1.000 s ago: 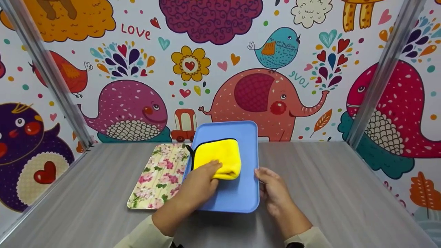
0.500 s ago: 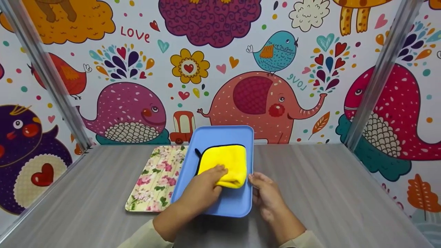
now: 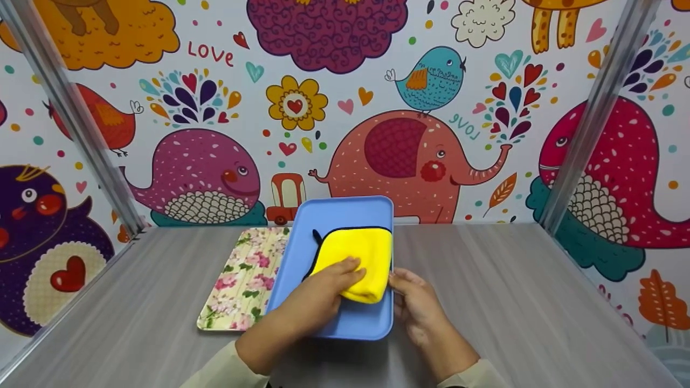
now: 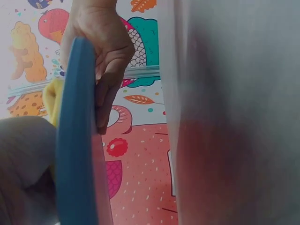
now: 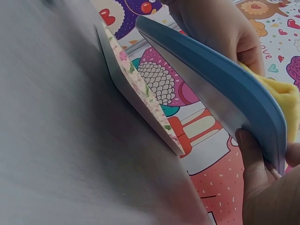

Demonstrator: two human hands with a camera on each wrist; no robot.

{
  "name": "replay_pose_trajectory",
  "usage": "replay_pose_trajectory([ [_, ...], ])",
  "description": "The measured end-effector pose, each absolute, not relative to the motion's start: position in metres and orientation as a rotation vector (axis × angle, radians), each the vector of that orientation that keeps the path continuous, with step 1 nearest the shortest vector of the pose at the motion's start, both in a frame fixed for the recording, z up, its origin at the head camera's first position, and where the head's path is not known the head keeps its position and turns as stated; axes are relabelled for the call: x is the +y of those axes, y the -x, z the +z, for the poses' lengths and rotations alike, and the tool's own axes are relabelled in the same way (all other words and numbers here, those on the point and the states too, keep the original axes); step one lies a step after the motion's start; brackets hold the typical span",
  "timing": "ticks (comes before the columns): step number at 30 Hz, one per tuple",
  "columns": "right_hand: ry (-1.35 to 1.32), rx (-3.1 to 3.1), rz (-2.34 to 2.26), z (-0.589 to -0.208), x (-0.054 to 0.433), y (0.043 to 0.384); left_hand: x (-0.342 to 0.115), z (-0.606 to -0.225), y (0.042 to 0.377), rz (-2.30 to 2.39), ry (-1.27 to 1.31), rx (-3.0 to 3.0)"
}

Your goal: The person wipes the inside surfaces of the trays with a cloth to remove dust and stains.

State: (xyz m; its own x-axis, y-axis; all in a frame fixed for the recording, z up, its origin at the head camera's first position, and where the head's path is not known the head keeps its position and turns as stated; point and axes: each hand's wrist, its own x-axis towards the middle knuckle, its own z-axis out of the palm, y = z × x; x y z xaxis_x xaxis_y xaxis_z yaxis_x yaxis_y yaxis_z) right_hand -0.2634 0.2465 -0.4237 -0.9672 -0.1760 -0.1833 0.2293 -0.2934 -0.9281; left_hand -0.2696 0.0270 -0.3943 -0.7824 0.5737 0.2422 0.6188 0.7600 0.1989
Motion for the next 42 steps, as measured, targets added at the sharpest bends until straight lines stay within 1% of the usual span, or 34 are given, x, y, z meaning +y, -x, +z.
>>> replay_pose_trajectory([
  [6,-0.075,1.660,-2.321,-0.422,0.245,0.264,0.019,-0.392,0.274,-0.189,1.015,-2.726],
  [12,-0.161,1.685,-2.311,-0.421,0.243,0.263,0.014,-0.393,0.279,-0.072,0.960,-2.678],
  [30,-0.043,1.695,-2.290,-0.422,0.246,0.264,-0.008,-0.390,0.294,-0.054,0.767,-2.728],
  [42,0.036,1.713,-2.263,-0.423,0.247,0.264,-0.025,-0.391,0.304,-0.128,0.639,-2.774],
])
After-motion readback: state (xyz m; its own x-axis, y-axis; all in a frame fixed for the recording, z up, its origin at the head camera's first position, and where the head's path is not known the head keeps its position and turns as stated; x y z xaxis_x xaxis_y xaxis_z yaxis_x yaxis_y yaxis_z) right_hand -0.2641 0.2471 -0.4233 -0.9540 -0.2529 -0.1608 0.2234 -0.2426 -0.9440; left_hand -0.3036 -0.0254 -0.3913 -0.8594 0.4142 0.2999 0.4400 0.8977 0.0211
